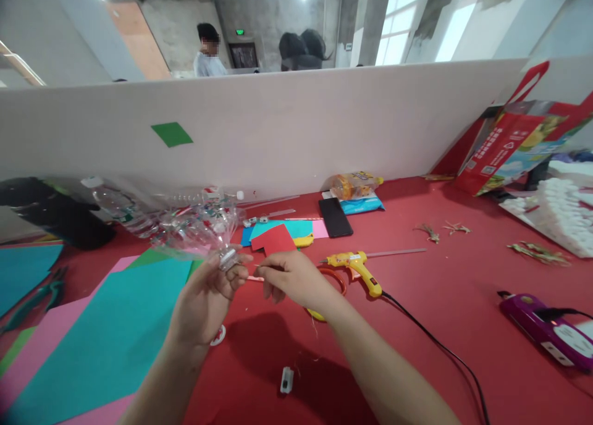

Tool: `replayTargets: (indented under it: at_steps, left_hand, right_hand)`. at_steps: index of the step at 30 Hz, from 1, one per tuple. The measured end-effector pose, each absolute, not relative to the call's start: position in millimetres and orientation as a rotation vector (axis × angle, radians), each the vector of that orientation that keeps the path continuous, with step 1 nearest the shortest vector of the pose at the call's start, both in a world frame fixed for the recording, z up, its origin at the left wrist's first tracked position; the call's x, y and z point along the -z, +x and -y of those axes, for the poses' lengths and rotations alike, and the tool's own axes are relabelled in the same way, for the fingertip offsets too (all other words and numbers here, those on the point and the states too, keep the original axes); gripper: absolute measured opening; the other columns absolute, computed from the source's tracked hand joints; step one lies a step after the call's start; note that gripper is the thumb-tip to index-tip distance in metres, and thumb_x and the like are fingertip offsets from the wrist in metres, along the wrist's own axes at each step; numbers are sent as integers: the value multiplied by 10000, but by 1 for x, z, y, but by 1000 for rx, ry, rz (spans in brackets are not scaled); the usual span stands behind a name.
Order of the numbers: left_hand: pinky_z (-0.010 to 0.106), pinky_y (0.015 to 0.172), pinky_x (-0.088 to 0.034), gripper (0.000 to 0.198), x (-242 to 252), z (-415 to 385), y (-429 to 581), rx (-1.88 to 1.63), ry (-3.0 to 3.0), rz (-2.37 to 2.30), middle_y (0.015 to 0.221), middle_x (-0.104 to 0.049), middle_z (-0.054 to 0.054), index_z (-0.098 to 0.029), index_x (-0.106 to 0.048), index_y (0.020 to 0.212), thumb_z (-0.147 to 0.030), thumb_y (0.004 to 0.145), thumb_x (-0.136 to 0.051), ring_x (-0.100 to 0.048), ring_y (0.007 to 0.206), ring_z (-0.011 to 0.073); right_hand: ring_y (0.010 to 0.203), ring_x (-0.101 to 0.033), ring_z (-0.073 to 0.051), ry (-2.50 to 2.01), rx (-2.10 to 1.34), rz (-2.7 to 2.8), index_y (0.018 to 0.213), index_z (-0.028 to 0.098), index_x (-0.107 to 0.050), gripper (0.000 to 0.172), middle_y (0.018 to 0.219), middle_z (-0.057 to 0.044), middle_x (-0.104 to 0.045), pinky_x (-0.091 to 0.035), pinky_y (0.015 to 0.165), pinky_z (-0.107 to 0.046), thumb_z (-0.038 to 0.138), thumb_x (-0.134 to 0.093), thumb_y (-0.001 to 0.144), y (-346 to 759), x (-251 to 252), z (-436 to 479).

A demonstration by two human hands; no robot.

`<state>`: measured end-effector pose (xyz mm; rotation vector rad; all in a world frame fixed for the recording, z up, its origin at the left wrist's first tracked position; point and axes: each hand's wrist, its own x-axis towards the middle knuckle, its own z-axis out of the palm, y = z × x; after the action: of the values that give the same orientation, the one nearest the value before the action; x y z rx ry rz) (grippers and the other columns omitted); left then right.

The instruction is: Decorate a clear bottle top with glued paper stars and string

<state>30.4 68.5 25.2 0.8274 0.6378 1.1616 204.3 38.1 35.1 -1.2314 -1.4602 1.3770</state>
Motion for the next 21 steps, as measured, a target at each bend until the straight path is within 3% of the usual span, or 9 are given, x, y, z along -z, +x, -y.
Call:
replayTargets:
  at_steps: [4,9,12,16,21]
  left_hand:
    - [277,648,-550,202,-27,-61,40,-1145,873,-629,822,-745,79,-146,-709,944,-279,803,-654,-697,701,185]
    - [268,625,-547,194,-36,-62,38,-1228,931,-659,750,-749,73,-148,-741,871,-286,737,-719,-707,694,196]
    - [250,650,-542,169,-34,-64,32,-1275,961,-676,771,-754,69,-153,-743,873,-266,750,-717,-710,724,185]
    - [301,702,-548,193,-28,-63,31,-1212,988,-647,858,-758,88,-155,-725,946,-260,788,-688,-716,785,215]
    - [344,716,-550,227,-28,-58,36,-1163,986,-602,869,-759,86,-176,-703,989,-271,783,-699,-717,831,244]
  right_hand:
    - [469,-564,-96,-1187,-1400,1440,751,189,-568,201,610,14,-634,-453,494,-220,317,-479,878,197,-27,-38]
    - [743,-638,-152,-1204,-1350,1485,922,183,-644,168,811,-28,-689,-481,686,-272,309,-643,812,209,-18,-39]
    - [832,-625,-170,-1194,-1333,1507,892,193,-666,143,857,-22,-692,-460,744,-283,300,-662,797,214,-21,-41]
    - [748,-581,-152,-1169,-1319,1490,751,180,-656,129,747,2,-640,-430,710,-271,298,-627,797,208,-25,-42]
    - [672,-524,-136,-1156,-1350,1460,747,164,-652,113,688,17,-589,-377,629,-258,274,-626,754,200,-16,-43]
